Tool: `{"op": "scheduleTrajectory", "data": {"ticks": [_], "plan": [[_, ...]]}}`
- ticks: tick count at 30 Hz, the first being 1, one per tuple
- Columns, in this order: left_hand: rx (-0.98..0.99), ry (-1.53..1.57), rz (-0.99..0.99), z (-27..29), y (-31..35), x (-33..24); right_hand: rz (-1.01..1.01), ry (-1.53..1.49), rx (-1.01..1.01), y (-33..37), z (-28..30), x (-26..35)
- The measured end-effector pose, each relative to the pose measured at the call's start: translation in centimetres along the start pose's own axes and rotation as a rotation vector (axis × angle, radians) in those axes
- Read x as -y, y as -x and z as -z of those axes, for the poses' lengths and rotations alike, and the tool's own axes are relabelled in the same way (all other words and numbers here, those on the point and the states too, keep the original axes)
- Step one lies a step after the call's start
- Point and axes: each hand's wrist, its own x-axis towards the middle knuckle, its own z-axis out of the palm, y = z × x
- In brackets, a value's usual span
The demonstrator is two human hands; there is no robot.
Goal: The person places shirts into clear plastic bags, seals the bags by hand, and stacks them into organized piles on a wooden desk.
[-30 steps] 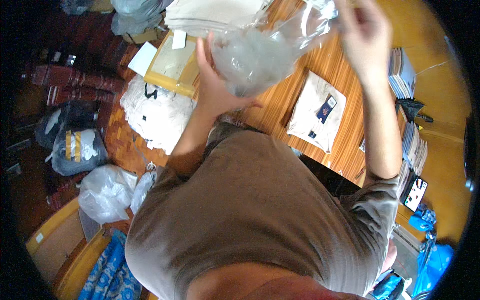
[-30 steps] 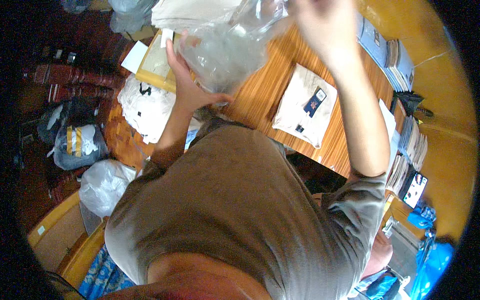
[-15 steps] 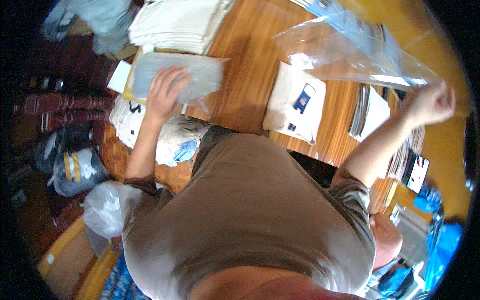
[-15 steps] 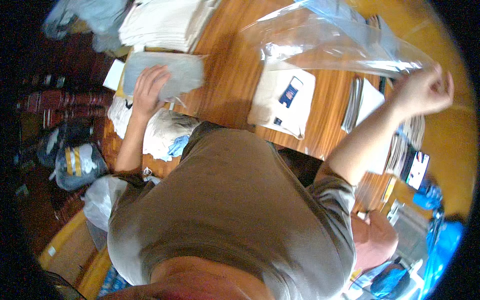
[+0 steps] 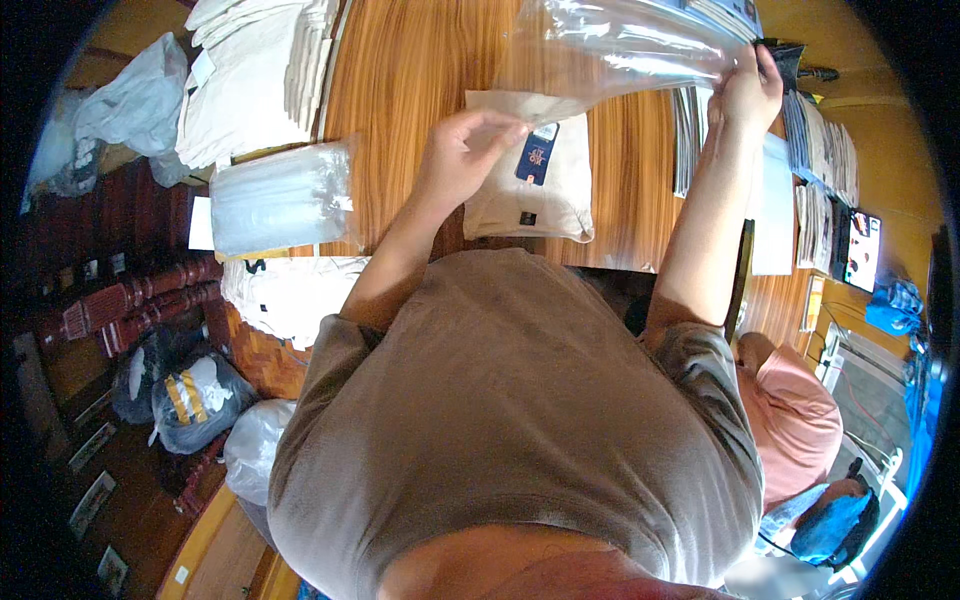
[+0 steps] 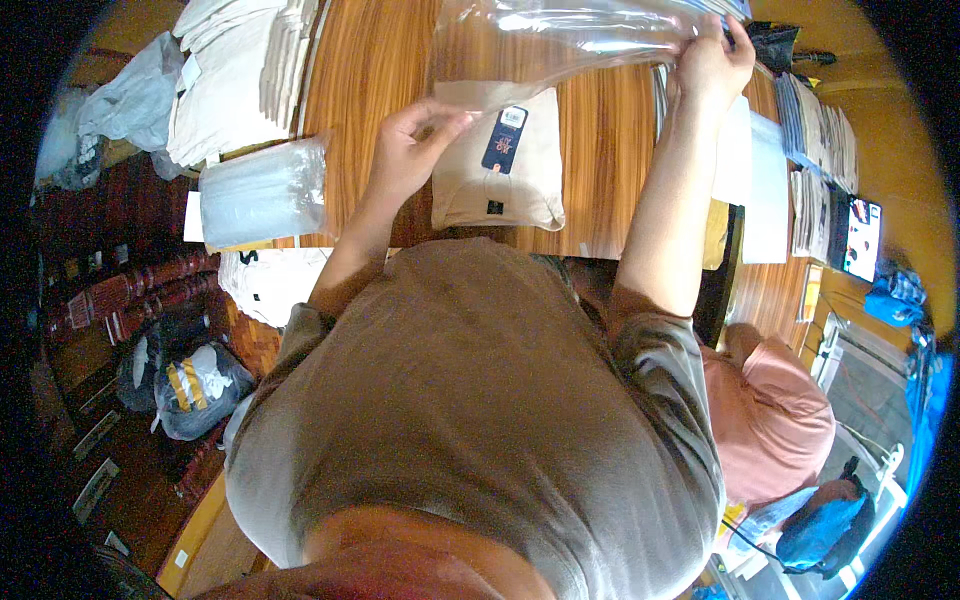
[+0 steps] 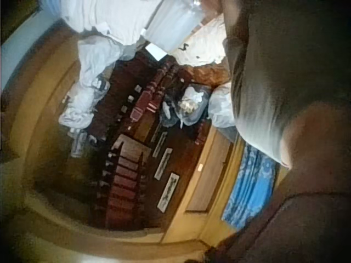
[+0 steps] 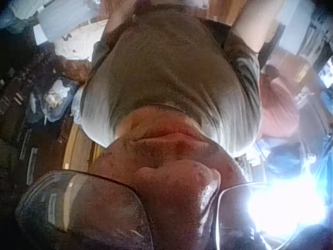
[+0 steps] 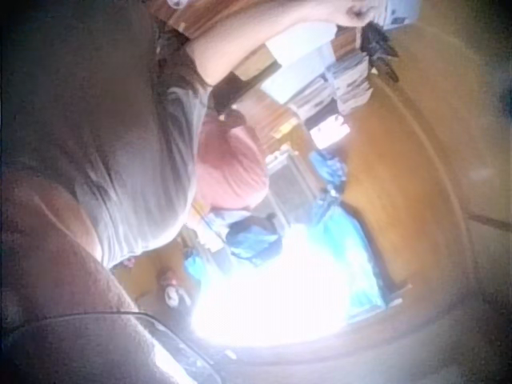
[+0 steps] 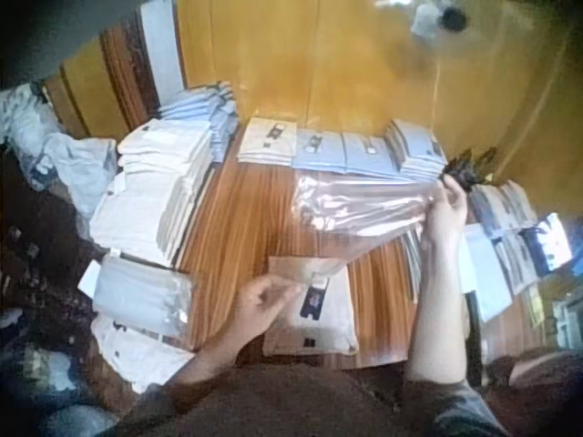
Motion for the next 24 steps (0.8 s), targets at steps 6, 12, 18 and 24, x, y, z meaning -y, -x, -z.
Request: {"op": "scheduleTrajectory", "data": {"ticks": [6, 12, 18, 24], "plan": [[0.31, 0.294, 0.14, 2.8, -4.8, -0.3, -0.083, 0.085, -0.08, -1.5, 8.1, -6.1], [0.225, 0.477, 0.256, 2.0, -6.7, -1.0, -0.2, -0.039, 0.048, 5.1, 8.4, -9.8], [0.138, 0.509, 0.383, -0.5, -7.6, 2.2, -0.628, -0.409, 0.464, 11.1, 3.1, -12.7], [0.051, 0.405, 0.458, 1.6, -7.2, 4.8, -0.614, -0.006, 0.567, 5.5, 3.2, -12.9]]}}
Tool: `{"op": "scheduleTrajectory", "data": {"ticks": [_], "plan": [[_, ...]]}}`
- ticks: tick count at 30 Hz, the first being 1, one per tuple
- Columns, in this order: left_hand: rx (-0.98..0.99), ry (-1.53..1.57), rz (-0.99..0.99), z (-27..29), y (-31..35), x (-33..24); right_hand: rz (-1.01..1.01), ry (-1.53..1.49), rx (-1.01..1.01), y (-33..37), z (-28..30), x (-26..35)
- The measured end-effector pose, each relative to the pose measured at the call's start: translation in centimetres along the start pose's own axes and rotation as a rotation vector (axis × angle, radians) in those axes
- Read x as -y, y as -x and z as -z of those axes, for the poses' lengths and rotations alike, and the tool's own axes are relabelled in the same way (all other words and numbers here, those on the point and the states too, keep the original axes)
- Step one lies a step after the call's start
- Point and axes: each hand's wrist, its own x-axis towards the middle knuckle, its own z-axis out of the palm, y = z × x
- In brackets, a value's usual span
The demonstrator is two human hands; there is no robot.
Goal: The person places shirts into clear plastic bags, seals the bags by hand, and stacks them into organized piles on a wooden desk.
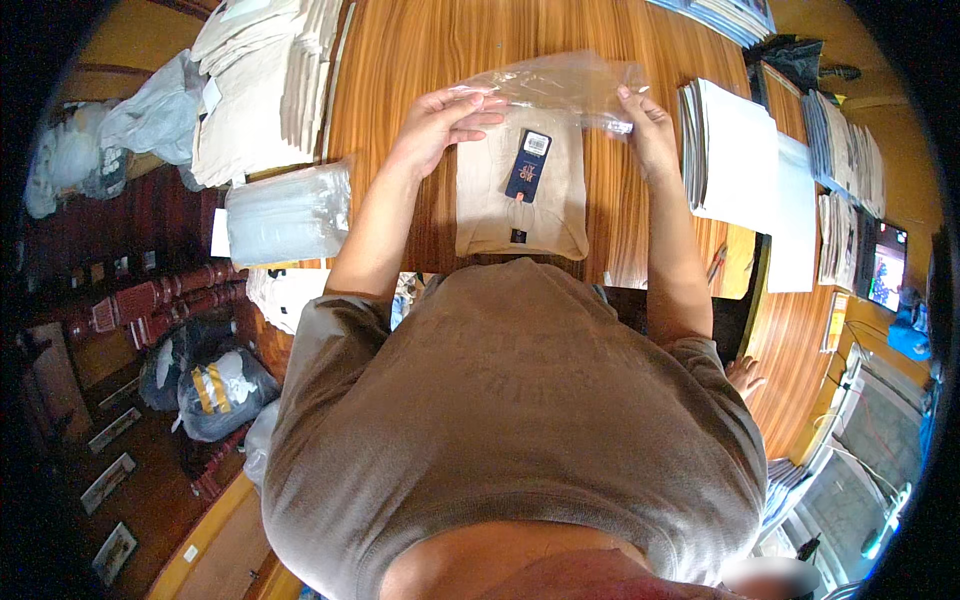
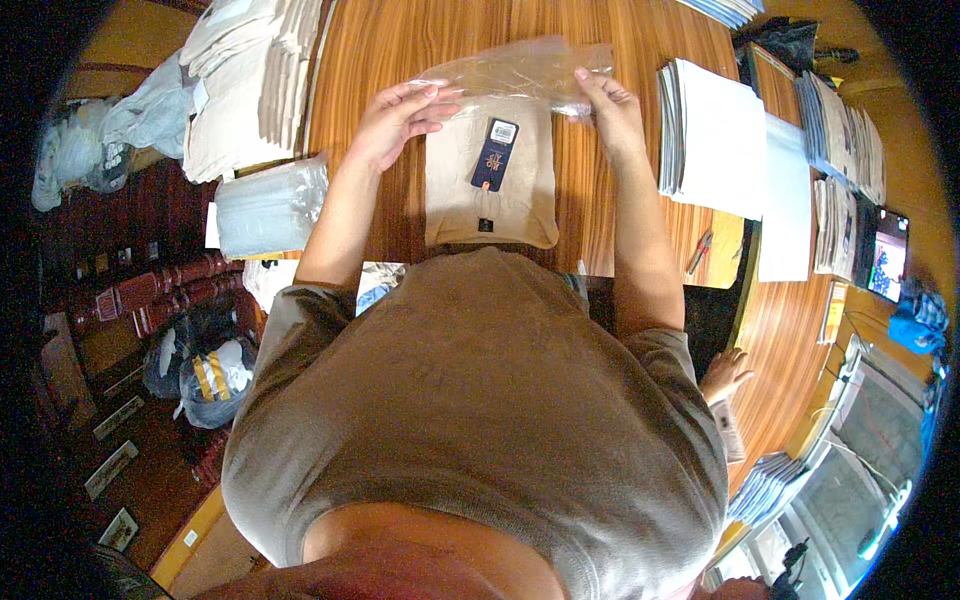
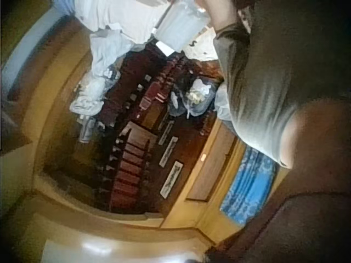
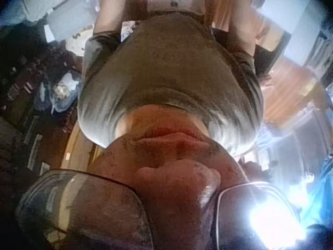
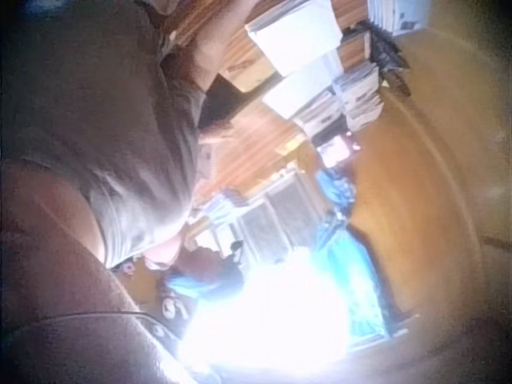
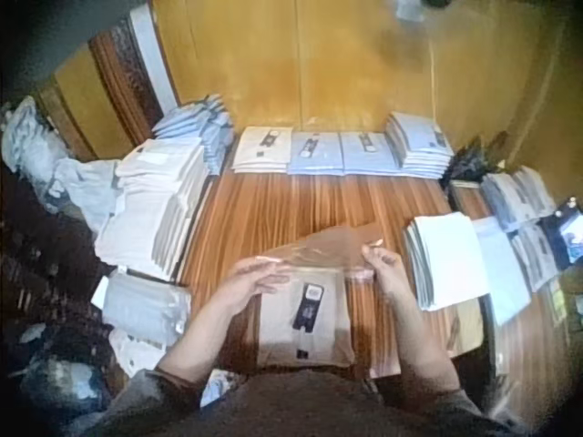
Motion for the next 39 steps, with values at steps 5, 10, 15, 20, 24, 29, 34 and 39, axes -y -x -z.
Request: {"op": "scheduleTrajectory", "data": {"ticks": [5, 10, 15, 20, 24, 29, 34, 39], "plan": [[-0.019, -0.133, 0.04, 0.1, -2.4, -0.2, -0.129, 0.085, 0.193, -3.6, 1.4, 1.0], [-0.032, -0.231, -0.013, 0.9, -4.4, -2.0, -0.224, 0.358, -0.129, -5.7, -0.4, 2.8], [0.0, -0.179, 0.042, 1.3, -5.2, -2.2, -0.29, 0.195, 0.324, -8.0, -2.5, -1.8], [0.209, 0.078, 0.004, 3.0, -5.6, -2.1, -0.336, 0.461, 0.31, -9.6, -5.5, -1.7], [0.303, 0.149, -0.065, 3.7, -6.4, -2.1, -0.252, 0.113, 0.443, -10.8, -5.6, -2.9], [0.362, 0.336, -0.101, 4.3, -6.9, -1.6, -0.302, -0.02, 0.504, -10.0, -9.3, -2.3], [0.521, 0.507, -0.148, 1.6, -7.3, -5.3, -0.252, -0.426, 0.624, -9.7, -12.8, -0.8], [0.11, 0.063, 0.045, 7.0, -8.7, -2.1, -0.052, -0.284, 0.299, -12.7, -8.1, -0.5]]}}
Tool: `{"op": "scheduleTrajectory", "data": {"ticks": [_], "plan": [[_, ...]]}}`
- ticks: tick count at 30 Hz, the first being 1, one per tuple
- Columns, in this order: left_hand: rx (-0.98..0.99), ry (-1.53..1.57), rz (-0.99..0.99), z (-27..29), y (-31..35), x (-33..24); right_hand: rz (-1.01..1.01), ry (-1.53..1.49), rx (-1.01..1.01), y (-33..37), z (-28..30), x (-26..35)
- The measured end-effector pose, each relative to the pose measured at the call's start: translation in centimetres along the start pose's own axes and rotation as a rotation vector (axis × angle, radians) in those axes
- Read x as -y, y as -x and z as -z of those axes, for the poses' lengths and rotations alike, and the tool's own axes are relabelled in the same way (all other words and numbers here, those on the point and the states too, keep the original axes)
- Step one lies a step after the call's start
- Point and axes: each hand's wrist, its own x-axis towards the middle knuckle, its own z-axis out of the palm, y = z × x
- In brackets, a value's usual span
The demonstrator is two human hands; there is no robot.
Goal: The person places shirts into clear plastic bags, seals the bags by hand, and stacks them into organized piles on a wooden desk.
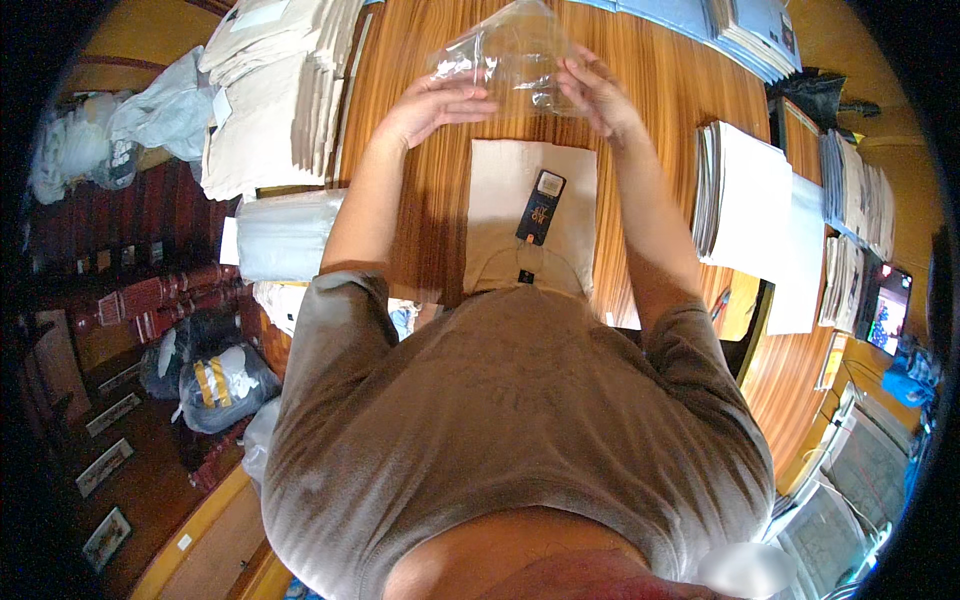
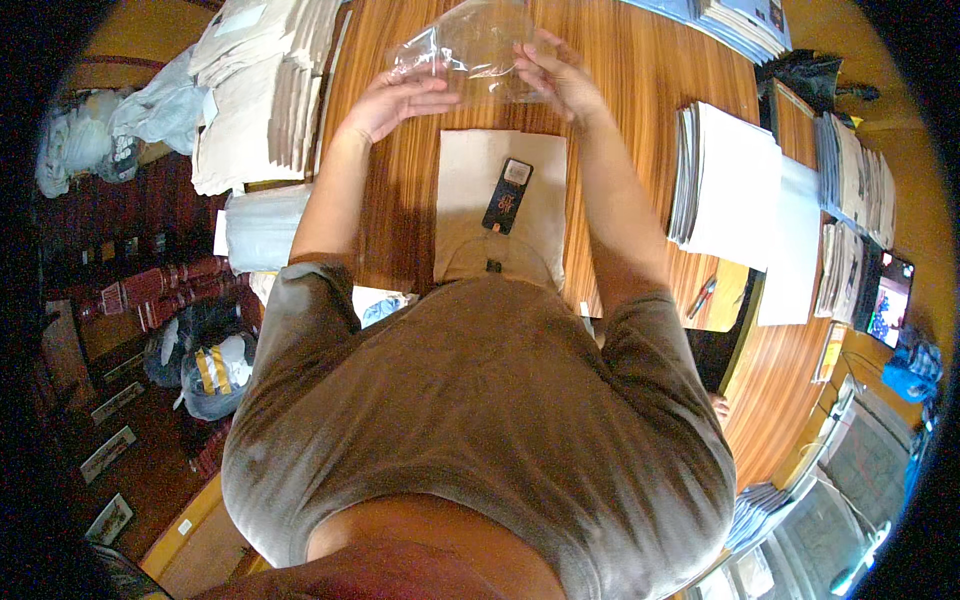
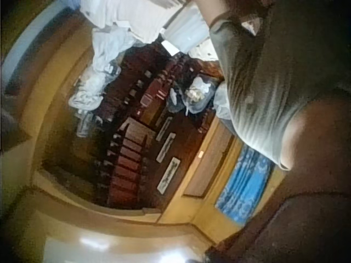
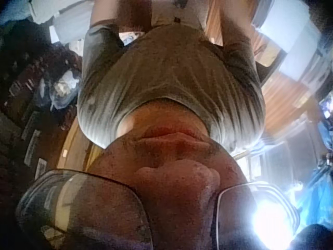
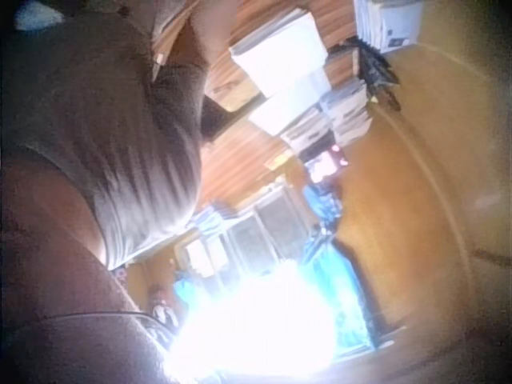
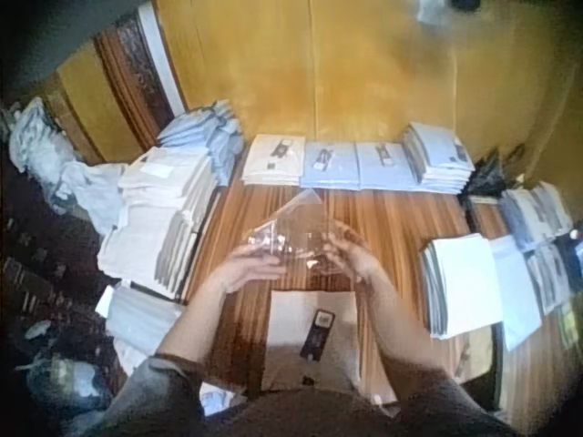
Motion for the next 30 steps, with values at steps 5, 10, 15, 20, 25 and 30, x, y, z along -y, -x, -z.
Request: {"op": "scheduleTrajectory", "data": {"ticks": [5, 10, 15, 20, 25, 30], "plan": [[-0.266, -0.293, 0.09, 0.4, -1.4, 5.3, -0.074, 0.413, -0.111, 1.1, 6.1, -1.4], [-0.362, -0.689, -0.053, 0.0, -2.0, 9.4, 0.088, 0.582, -0.233, 3.1, 10.1, -5.0], [-0.402, -0.424, 0.009, 0.1, -1.4, 10.4, 0.089, 0.639, -0.262, 6.0, 10.2, -7.5], [-0.496, -0.132, 0.136, -0.2, 0.0, 10.6, -0.102, 0.459, -0.278, 7.5, 8.7, -6.9], [-0.498, -0.177, 0.264, -0.8, 2.4, 9.8, -0.187, 0.456, -0.248, 9.7, 8.3, -5.9], [-0.394, -0.354, 0.372, -0.1, 4.8, 9.5, -0.144, 0.54, -0.204, 11.2, 7.6, -5.8]]}}
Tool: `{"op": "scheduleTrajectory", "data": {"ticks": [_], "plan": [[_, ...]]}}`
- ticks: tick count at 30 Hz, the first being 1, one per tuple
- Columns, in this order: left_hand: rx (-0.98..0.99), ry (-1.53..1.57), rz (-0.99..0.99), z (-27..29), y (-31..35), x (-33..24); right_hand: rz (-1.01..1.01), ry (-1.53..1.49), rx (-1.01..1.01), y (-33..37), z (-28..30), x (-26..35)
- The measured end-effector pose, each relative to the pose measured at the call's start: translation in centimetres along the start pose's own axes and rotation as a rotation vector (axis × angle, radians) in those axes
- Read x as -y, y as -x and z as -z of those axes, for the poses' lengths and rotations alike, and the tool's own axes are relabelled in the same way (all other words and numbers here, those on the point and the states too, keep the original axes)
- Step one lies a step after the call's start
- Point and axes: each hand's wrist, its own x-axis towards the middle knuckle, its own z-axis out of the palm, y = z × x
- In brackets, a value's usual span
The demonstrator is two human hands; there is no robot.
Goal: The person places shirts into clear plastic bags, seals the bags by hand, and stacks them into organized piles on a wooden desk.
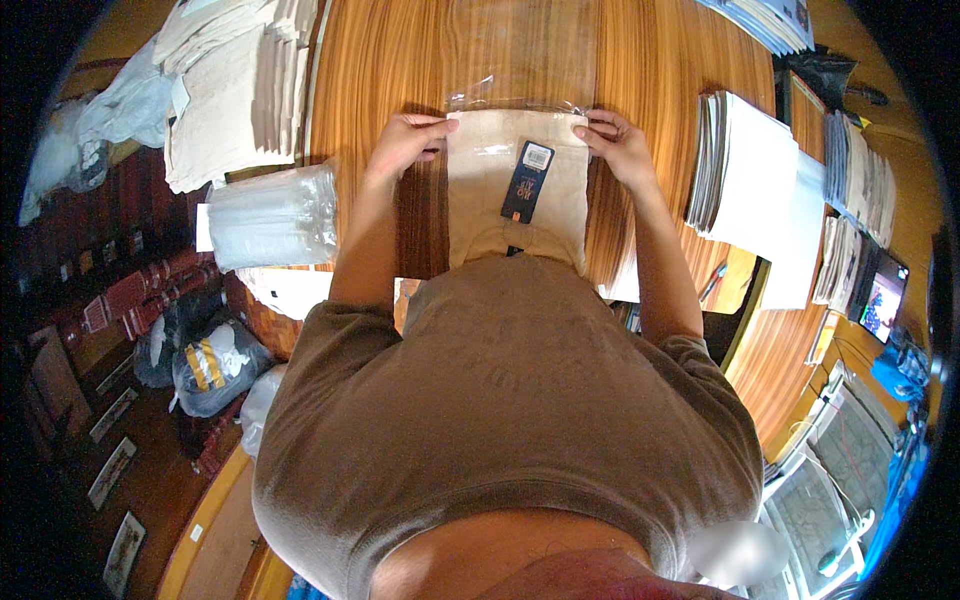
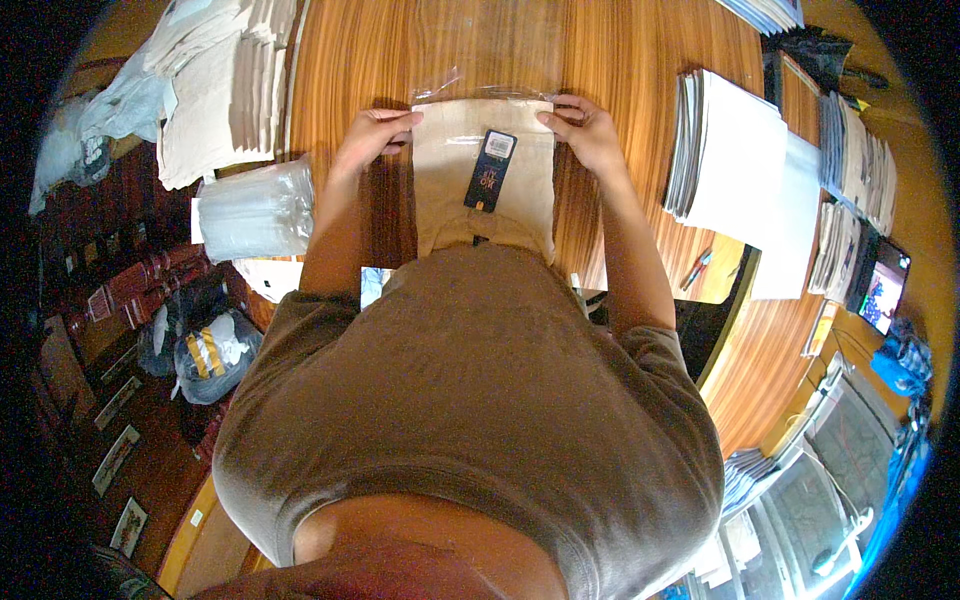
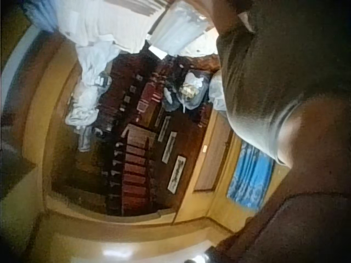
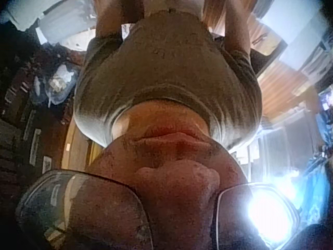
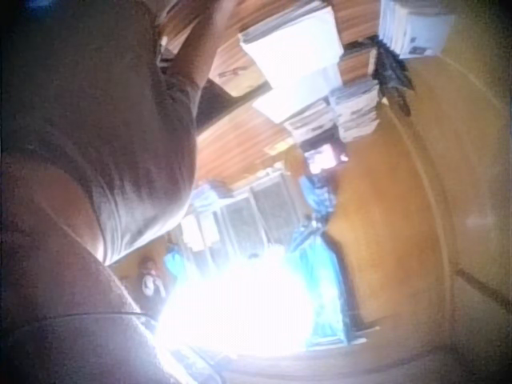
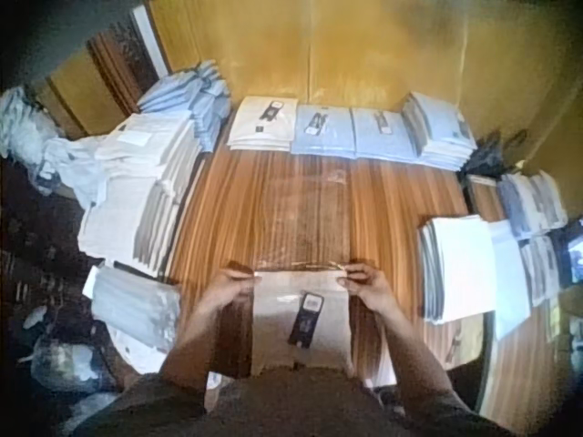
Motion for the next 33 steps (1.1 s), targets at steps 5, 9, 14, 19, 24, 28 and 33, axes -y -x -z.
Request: {"op": "scheduleTrajectory", "data": {"ticks": [5, 9, 14, 19, 24, 28, 33], "plan": [[0.131, -0.048, 0.096, 0.0, 2.5, 0.0, 0.015, 0.021, -0.02, 1.6, 0.4, -1.1], [-0.44, -0.382, -0.704, -2.5, 4.4, 0.3, 0.554, 0.591, -0.124, 4.5, -0.5, 1.8], [-0.194, -0.774, -1.096, -2.1, 2.5, 2.1, 0.735, 0.696, -0.003, 3.2, -1.1, 0.8], [-0.326, -0.612, -1.071, -3.9, 2.3, -0.4, 0.581, 0.713, -0.098, 1.8, -1.2, 0.7], [-0.337, -0.644, -1.131, -2.9, 0.5, 2.0, 0.506, 0.639, -0.026, 2.5, -1.1, 1.2], [-0.311, -0.499, -0.96, -3.3, 0.8, 2.3, 0.539, 0.614, -0.027, 3.4, -0.8, 0.6], [-0.151, -0.44, -0.883, -2.3, 2.7, 3.6, 0.687, 0.729, -0.026, 6.5, -0.7, 0.3]]}}
